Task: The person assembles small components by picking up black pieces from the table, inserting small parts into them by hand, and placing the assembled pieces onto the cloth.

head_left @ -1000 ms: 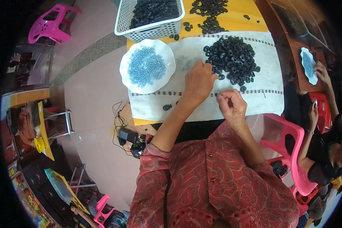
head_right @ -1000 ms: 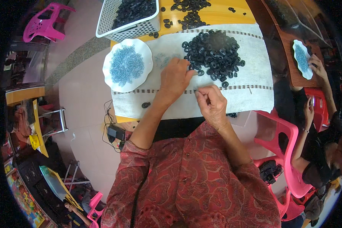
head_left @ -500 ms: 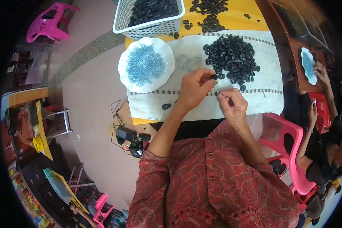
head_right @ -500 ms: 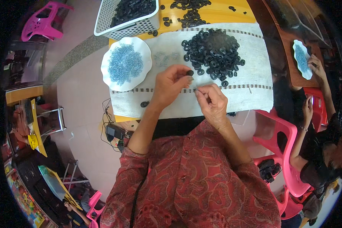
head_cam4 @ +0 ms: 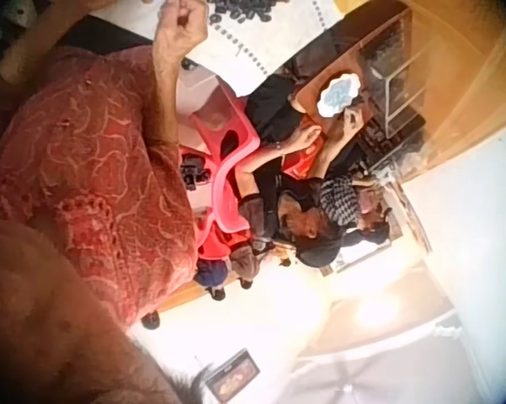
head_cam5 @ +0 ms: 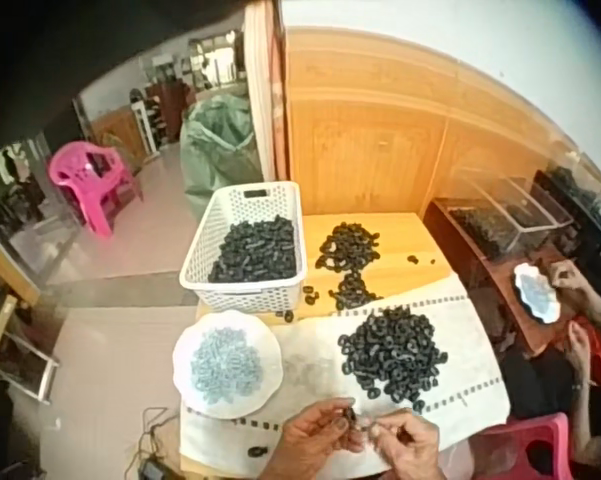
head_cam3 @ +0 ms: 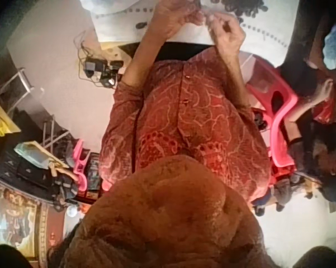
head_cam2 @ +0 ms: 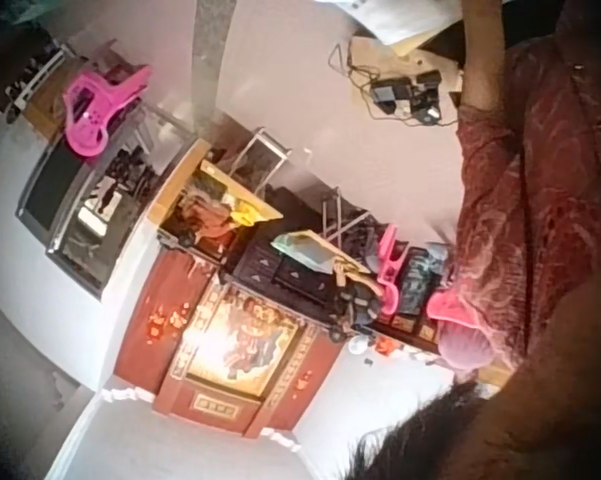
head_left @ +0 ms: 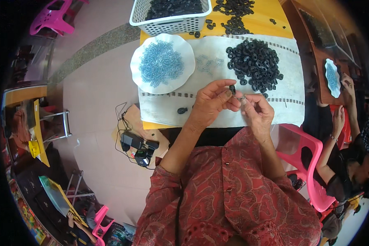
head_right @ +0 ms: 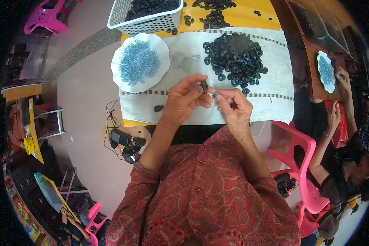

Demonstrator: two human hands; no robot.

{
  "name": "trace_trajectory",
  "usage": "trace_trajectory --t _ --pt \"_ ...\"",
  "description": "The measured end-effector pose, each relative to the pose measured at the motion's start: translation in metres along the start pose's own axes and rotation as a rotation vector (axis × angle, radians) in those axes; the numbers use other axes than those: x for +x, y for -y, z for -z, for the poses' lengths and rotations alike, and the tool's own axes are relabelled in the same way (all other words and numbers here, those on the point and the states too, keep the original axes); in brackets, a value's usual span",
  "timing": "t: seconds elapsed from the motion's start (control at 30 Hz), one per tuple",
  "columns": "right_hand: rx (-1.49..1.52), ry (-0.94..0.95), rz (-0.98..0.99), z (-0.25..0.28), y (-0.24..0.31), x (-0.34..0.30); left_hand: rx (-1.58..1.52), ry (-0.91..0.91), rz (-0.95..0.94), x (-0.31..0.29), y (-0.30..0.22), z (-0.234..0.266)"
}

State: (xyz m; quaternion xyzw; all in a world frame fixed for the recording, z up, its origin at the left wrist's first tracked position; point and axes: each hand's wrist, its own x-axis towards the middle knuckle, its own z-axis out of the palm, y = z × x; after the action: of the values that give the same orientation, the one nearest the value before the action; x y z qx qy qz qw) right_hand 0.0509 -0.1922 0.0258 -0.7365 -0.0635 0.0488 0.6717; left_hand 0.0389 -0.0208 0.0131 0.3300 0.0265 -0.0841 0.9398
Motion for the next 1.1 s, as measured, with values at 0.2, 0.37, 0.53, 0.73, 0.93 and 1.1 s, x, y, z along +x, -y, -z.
trace_trajectory --t 0.2,0.37,0.53,0.73,0.93,1.1 --pt "0.043 -0.023 0.040 -0.007 0.018 0.001 -0.085 -0.073 0.012 -0.003 0.010 0.005" --pt "0.070 -0.037 0.073 -0.013 0.024 0.003 -0.095 -0.115 0.009 -0.007 0.013 0.007" --pt "0.106 0.008 0.063 -0.017 0.023 0.006 -0.137 -0.111 -0.018 -0.010 0.015 0.007" --pt "0.097 0.035 0.068 -0.020 0.023 0.006 -0.124 -0.124 -0.029 -0.011 0.017 0.009" --pt "0.104 0.048 0.021 -0.020 0.024 0.005 -0.116 -0.144 -0.028 -0.012 0.016 0.010" --pt "0.075 0.055 0.035 -0.019 0.020 0.006 -0.095 -0.153 -0.045 -0.012 0.017 0.009"
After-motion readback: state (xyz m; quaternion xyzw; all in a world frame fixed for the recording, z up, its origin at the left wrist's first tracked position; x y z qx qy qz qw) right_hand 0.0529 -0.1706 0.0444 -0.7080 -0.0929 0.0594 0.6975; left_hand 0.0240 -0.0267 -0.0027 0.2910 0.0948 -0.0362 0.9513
